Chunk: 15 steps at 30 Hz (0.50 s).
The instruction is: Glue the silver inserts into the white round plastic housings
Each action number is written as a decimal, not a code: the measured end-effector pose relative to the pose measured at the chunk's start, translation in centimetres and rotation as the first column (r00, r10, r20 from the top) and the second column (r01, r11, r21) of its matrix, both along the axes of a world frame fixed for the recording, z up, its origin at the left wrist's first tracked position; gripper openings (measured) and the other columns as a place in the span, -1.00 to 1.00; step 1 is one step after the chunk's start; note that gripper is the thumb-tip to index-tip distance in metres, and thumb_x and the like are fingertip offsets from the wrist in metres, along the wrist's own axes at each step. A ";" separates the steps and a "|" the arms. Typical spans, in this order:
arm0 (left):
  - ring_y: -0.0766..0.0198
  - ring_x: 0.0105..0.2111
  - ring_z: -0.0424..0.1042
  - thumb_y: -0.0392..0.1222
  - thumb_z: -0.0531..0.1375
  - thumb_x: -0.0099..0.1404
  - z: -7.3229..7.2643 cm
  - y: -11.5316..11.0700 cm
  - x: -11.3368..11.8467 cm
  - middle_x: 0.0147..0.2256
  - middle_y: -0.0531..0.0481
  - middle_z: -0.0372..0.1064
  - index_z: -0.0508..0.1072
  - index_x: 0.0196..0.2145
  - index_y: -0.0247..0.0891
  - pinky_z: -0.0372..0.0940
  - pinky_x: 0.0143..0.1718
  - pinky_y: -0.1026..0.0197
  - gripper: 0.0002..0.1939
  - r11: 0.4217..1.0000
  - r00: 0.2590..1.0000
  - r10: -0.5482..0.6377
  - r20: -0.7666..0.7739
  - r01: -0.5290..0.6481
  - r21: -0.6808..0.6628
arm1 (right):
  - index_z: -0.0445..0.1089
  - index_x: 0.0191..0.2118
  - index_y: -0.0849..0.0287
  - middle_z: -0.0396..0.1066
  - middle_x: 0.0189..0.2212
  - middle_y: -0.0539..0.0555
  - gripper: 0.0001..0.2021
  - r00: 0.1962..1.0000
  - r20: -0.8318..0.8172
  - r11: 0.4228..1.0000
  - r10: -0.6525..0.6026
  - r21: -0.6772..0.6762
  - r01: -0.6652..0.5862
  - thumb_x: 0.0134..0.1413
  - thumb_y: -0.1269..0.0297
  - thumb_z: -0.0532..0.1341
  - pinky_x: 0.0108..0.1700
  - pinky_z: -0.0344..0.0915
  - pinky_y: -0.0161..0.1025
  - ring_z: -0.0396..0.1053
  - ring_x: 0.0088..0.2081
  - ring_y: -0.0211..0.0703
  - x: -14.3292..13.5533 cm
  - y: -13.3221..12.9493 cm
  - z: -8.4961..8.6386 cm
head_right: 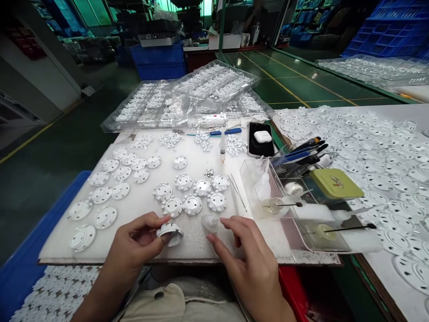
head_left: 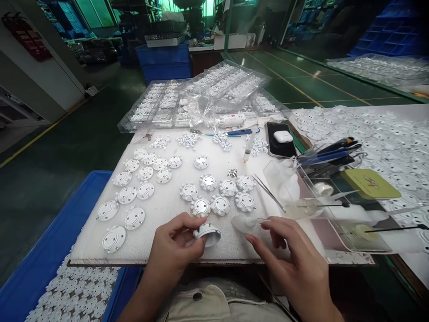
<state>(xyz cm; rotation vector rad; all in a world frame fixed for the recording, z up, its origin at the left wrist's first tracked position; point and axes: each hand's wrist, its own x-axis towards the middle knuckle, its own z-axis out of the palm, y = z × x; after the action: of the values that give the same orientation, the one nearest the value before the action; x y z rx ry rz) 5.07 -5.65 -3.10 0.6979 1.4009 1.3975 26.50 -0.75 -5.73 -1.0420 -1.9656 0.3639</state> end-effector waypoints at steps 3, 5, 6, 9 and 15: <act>0.39 -0.37 0.43 -0.34 0.46 -0.03 -0.1 -0.2 -0.2 -0.41 0.04 0.47 0.61 -0.36 -0.27 0.33 -0.32 0.42 -0.78 0.994 0.975 0.061 0.213 -0.040 -0.102 | 0.33 0.00 0.12 0.38 -0.11 0.11 -0.72 0.994 0.094 0.998 0.046 -0.046 -0.042 0.18 0.33 0.28 -0.11 0.40 -0.31 0.41 -0.13 -0.21 -0.6 0.0 -0.8; 0.36 -0.39 0.44 -0.30 0.49 -0.07 0.2 -0.2 -0.5 -0.40 0.01 0.49 0.60 -0.33 -0.29 0.35 -0.35 0.40 -0.71 0.984 0.947 0.102 0.305 -0.050 -0.172 | 0.32 -0.02 0.10 0.40 -0.03 0.11 -0.78 0.992 0.084 0.991 0.092 -0.108 -0.083 0.22 0.34 0.22 0.04 0.38 -0.24 0.41 0.02 -0.15 -1.0 -0.1 -1.2; 0.34 -0.39 0.45 -0.29 0.50 -0.09 0.4 -0.2 -0.6 -0.39 -0.01 0.50 0.59 -0.32 -0.30 0.37 -0.35 0.38 -0.68 0.977 0.932 0.125 0.341 -0.056 -0.206 | 0.31 -0.06 0.09 0.41 -0.01 0.10 -0.82 0.993 0.021 0.982 0.119 -0.153 -0.115 0.23 0.36 0.21 0.07 0.38 -0.25 0.40 0.06 -0.16 -1.3 -0.2 -1.2; 0.27 -0.39 0.46 -0.31 0.49 -0.09 1.2 -0.1 -0.7 -0.35 -0.04 0.50 0.56 -0.30 -0.31 0.45 -0.32 0.26 -0.66 0.956 0.888 0.183 0.421 -0.061 -0.287 | 0.22 -0.18 0.05 0.46 -0.04 0.03 -0.85 0.919 -0.349 0.916 0.183 -0.280 -0.289 0.22 0.39 0.22 -0.08 0.45 -0.34 0.48 -0.03 -0.22 -2.0 -0.9 -0.3; 0.31 -0.42 0.43 -0.36 0.41 0.05 2.3 -0.2 0.2 -0.36 -0.01 0.46 0.54 -0.30 -0.33 0.47 -0.32 0.25 -0.78 0.954 0.862 0.156 0.483 -0.006 -0.298 | 0.34 0.06 0.05 0.44 -0.17 0.08 -0.74 0.740 -0.670 0.905 0.063 -0.274 -0.325 0.28 0.22 0.19 -0.36 0.41 -0.36 0.45 -0.30 -0.25 -2.7 -1.7 1.8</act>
<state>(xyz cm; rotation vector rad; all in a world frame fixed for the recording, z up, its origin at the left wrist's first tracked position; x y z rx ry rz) 5.25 -5.81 -0.78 0.0646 1.1819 1.2827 23.84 -2.46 -3.93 -0.7726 -1.3799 1.1091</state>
